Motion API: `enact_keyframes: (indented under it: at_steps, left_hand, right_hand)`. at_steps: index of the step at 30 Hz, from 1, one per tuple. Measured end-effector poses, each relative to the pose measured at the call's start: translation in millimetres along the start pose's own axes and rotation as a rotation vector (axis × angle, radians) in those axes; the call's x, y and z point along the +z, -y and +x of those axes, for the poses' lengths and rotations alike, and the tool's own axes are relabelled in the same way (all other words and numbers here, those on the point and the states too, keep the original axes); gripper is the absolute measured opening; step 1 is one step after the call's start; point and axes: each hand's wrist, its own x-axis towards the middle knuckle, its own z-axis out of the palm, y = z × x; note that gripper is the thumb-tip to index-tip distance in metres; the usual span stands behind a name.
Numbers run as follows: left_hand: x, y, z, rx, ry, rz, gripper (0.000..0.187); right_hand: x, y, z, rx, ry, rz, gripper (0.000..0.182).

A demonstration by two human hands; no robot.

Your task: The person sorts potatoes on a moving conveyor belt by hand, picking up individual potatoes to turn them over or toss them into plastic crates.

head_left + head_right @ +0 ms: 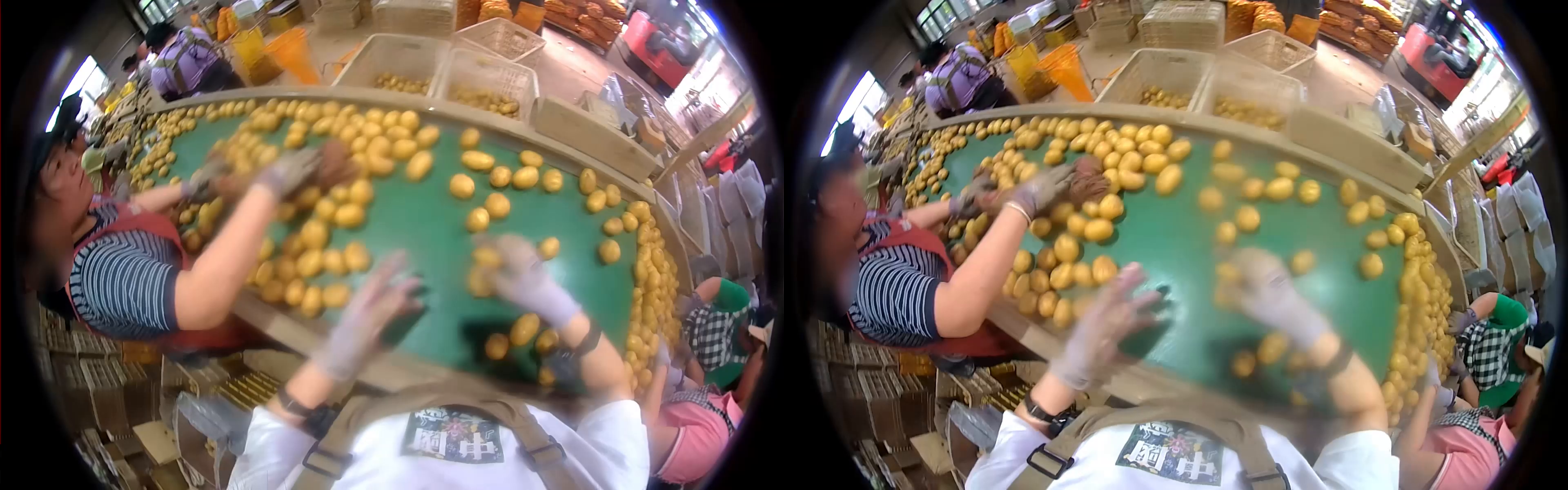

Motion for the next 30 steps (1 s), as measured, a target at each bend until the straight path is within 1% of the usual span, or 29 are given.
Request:
enact_keyframes:
  at_steps: [1,2,4,5,6,7,8,9,11,12,13,14,15,16,17,18,19,20,22,23,24,26,27,28,29,30]
  left_hand:
    - [-2.9,10.0,-6.6,0.031,0.079,-0.027,0.047]
    - [-5.7,19.9,-13.0,0.06,0.16,-0.056,0.048]
    - [-19.9,15.0,-23.7,0.366,0.302,0.705,0.051]
    - [-44.9,10.9,-38.0,0.432,0.366,0.777,0.051]
    - [-72.5,8.3,-59.0,0.416,0.433,0.629,0.047]
    - [-100.1,5.8,-79.8,0.392,0.5,0.482,0.043]
    - [-134.2,11.1,-106.6,0.225,0.494,0.292,0.038]
    - [-168.3,16.6,-133.4,0.066,0.458,0.094,0.034]
    - [-237.6,63.4,-164.8,-0.224,0.063,0.035,0.029]
    - [-261.1,95.3,-167.7,-0.297,-0.234,0.004,0.029]
    - [-259.1,103.6,-165.8,-0.181,-0.353,0.226,0.031]
    - [-257.1,111.5,-163.6,-0.093,-0.496,0.464,0.034]
    - [-241.2,107.0,-145.5,0.194,-0.428,0.939,0.04]
    - [-270.4,121.8,-127.0,0.178,-0.401,0.112,0.042]
    - [-278.0,122.4,-112.0,0.148,-0.446,-0.233,0.045]
    - [-284.7,122.5,-97.0,0.142,-0.513,-0.582,0.047]
    - [-252.2,97.2,-84.6,0.141,-0.685,-0.445,0.05]
    - [-233.7,84.2,-79.1,0.142,-0.849,-0.303,0.053]
    - [-263.6,102.7,-91.5,0.315,-0.579,-0.124,0.053]
    - [-263.4,98.9,-94.8,0.393,-0.594,-0.049,0.051]
    - [-250.1,85.6,-96.3,0.469,-0.612,0.027,0.049]
    - [-214.4,55.7,-108.5,0.598,-0.965,0.15,0.041]
    - [-195.3,43.7,-113.4,0.653,-0.964,0.374,0.039]
    - [-176.3,32.0,-118.4,0.716,-0.975,0.592,0.038]
    - [-148.8,13.4,-117.8,0.665,-1.001,0.643,0.035]
    - [-135.3,5.9,-120.2,0.661,-0.906,1.016,0.032]
  right_hand:
    - [3.1,25.0,-1.0,-0.144,0.159,-0.026,0.051]
    - [-5.6,42.2,-6.6,-0.203,0.15,0.031,0.054]
    - [-19.8,67.7,-10.3,-0.312,0.114,0.131,0.063]
    - [-20.6,54.9,-22.7,-0.176,0.046,0.093,0.06]
    - [-26.3,35.1,-42.4,-0.036,-0.025,0.054,0.058]
    - [-43.7,33.0,-60.4,0.157,-0.022,-0.028,0.055]
    - [-52.3,25.2,-80.5,0.262,-0.094,-0.053,0.054]
    - [-56.6,14.0,-103.1,0.37,-0.172,-0.057,0.053]
    - [-57.5,7.2,-138.2,0.553,-0.286,0.016,0.051]
    - [-54.5,7.6,-149.8,0.626,-0.358,0.133,0.05]
    - [-50.8,10.3,-159.7,0.702,-0.436,0.251,0.05]
    - [-46.2,16.2,-164.4,0.736,-0.427,0.178,0.05]
    - [-41.5,22.1,-168.9,0.771,-0.416,0.106,0.05]
    - [-39.7,26.9,-169.8,0.715,-0.393,-0.054,0.051]
    - [-37.9,30.2,-172.3,0.654,-0.366,-0.213,0.051]
    - [-34.4,28.8,-176.8,0.687,-0.385,-0.162,0.052]
    - [-29.5,23.0,-179.6,0.716,-0.404,-0.111,0.053]
    - [-27.5,20.4,-178.4,0.739,-0.427,-0.059,0.054]
    - [-23.8,28.7,-178.7,0.473,-0.13,-0.327,0.057]
    - [-20.8,33.5,-179.4,0.34,0.014,-0.452,0.058]
    - [-16.3,20.3,-183.5,0.278,0.071,-0.584,0.059]
    - [-11.6,-4.6,-179.2,0.505,-0.039,-0.763,0.054]
    - [-11.8,-12.4,-173.0,0.612,-0.09,-0.859,0.052]
    - [-10.6,-12.6,-165.5,0.569,-0.268,-0.547,0.048]
    - [-6.1,-1.0,-150.1,0.261,-0.245,-0.551,0.045]
    - [1.2,21.0,-130.3,-0.047,-0.22,-0.542,0.043]
